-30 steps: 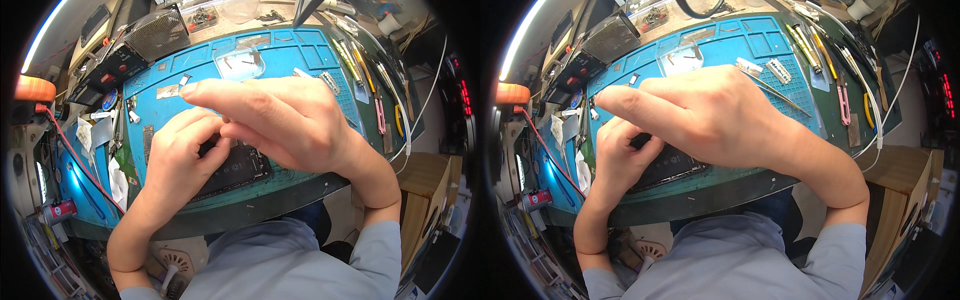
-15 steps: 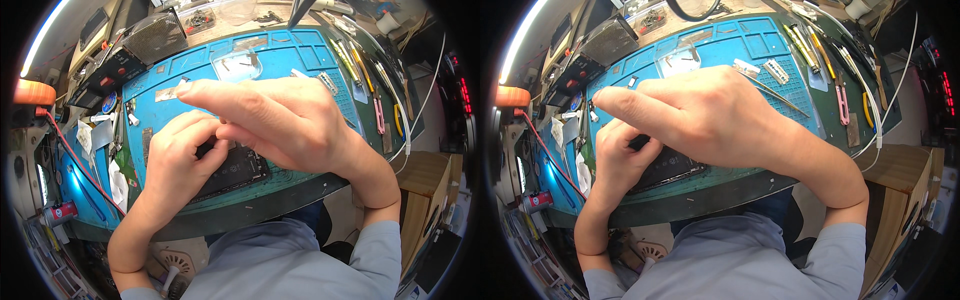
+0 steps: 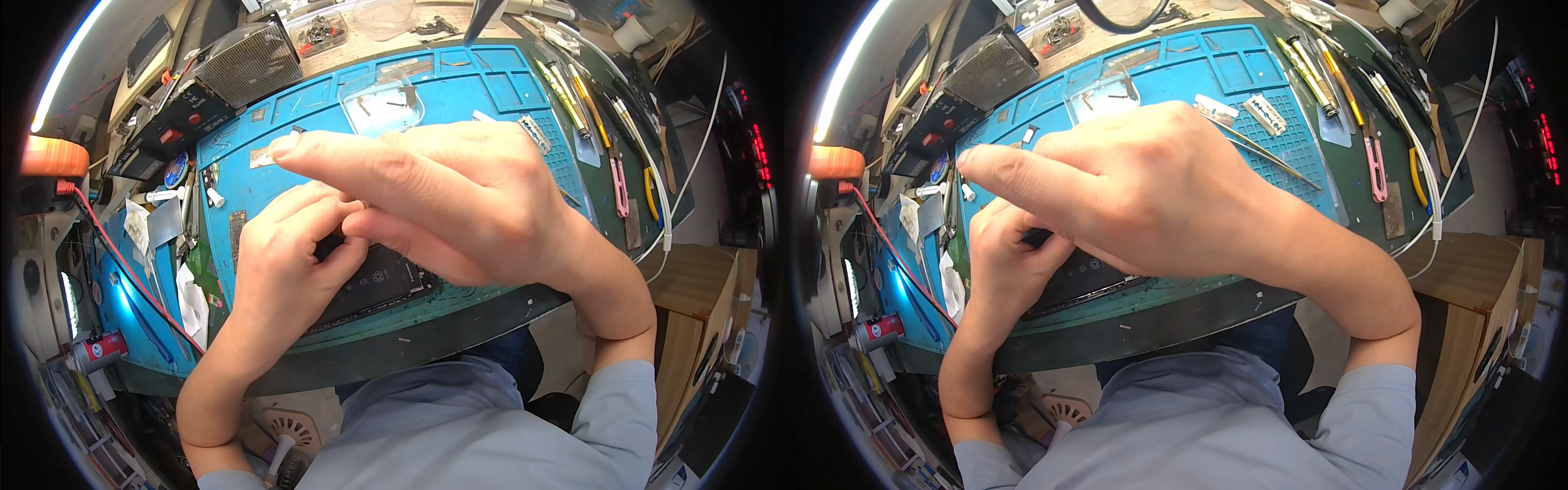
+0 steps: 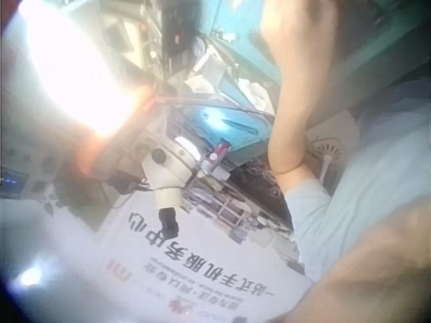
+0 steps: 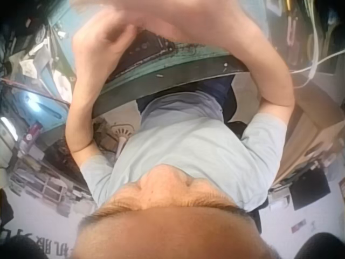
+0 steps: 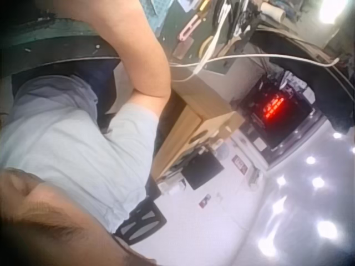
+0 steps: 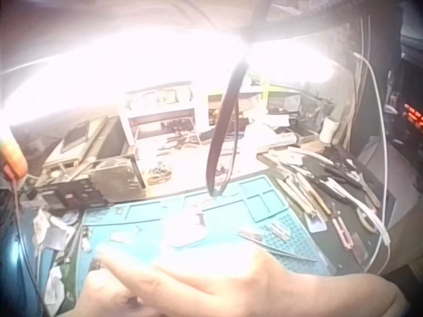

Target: The person uses a screwdriver and tweezers to remove and reattach small components on a disassembled smartphone motherboard. The person repeatedly picks up tiny parts, places them on the board, and secures them with tools.

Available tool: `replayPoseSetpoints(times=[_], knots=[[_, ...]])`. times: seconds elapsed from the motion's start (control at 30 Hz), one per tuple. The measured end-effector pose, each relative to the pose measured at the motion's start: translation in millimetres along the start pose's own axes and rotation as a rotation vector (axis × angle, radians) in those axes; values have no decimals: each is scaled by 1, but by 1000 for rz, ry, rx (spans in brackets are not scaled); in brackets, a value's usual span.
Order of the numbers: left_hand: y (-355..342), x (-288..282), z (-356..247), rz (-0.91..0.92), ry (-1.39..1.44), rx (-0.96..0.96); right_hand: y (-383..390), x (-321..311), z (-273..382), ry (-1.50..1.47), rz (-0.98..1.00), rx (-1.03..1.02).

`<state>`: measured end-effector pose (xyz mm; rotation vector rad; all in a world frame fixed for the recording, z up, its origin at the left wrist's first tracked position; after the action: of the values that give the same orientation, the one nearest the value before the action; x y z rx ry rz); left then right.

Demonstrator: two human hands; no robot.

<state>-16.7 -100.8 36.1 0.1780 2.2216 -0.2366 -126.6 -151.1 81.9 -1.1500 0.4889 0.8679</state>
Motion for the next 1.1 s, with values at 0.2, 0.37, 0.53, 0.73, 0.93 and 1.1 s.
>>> replayPoseSetpoints(times=[0.2, 0.37, 0.53, 0.73, 0.93, 1.1], knots=[[1, 1, 3, 5, -4, -12, 1, 0, -1, 32, -33, -1], [0, 1, 2, 15, 1, -13, 2, -1, 1, 81, 14, -7], [0, 2, 3, 23, 45, -25, 0, -2, 0, 35, -31, 3], [1, 1, 1, 22, -26, -12, -5, -5, 6, -5, 124, 70], [0, 0, 1, 19, -9, -22, -2, -4, 4, 15, 67, 48], [0, 2, 3, 13, 10, -18, -2, 0, 0, -89, 27, 65]])
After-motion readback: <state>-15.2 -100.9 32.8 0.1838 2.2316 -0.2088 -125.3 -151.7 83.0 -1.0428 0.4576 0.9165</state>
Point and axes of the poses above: each hand's wrist, its own y-axis away from the middle knuckle, its own x-axis out of the palm, z = x × y, the point moved 10 cm from there along -y, towards the middle knuckle, and after that the axes turned 14 degrees about z, right-handed, at the moved point
